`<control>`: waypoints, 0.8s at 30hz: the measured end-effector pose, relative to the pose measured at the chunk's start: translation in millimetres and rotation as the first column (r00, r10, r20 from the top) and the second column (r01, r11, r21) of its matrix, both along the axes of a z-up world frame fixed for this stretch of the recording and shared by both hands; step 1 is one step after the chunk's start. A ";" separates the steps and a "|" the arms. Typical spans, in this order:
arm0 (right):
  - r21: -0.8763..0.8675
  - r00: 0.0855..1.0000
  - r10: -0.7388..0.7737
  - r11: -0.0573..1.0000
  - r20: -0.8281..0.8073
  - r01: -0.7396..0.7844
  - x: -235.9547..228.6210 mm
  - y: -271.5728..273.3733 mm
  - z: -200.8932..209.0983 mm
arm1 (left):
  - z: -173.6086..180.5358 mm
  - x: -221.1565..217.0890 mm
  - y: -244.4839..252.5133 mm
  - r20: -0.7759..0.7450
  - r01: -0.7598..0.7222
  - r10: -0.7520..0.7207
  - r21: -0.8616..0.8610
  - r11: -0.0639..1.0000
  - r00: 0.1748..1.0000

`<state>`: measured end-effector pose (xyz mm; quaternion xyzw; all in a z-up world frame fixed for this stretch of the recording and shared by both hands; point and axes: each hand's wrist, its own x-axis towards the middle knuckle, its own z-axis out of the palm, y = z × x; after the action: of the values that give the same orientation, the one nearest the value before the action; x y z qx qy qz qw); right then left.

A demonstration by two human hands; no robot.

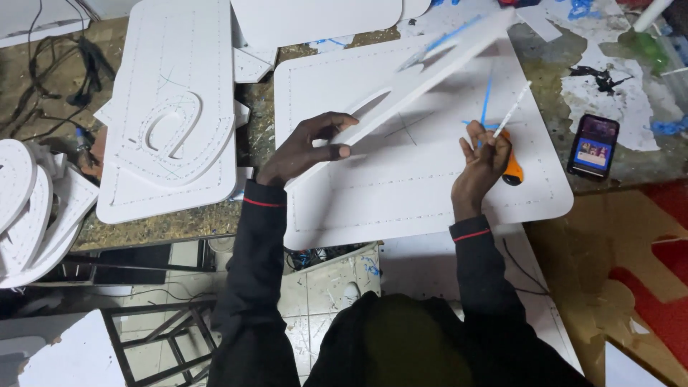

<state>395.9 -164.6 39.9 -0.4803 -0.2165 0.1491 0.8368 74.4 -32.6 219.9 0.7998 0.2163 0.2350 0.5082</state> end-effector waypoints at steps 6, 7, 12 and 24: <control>-0.030 0.998 0.061 0.998 -0.024 -0.061 -21.0 -5.1 4.8 | -12.4 14.1 -8.4 0.255 -0.040 0.106 -0.250 0.968 0.961; -0.029 0.998 0.066 0.997 -0.025 -0.066 -22.3 -3.6 7.6 | -37.3 12.5 -3.9 0.254 -0.045 0.110 -0.249 0.967 0.961; -0.049 0.987 0.022 0.999 0.157 -0.014 -23.0 5.0 16.0 | -77.9 13.9 -33.5 0.594 0.426 0.548 -0.804 0.414 0.589; -0.196 0.955 -0.012 0.978 0.296 0.073 -15.0 10.6 1.9 | -168.9 -17.8 -54.6 0.439 0.447 0.817 -0.857 0.256 0.374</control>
<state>381.0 -154.0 41.7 -0.5852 -0.3112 0.0793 0.7446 56.7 -87.2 51.0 0.0067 0.1187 0.5192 0.8463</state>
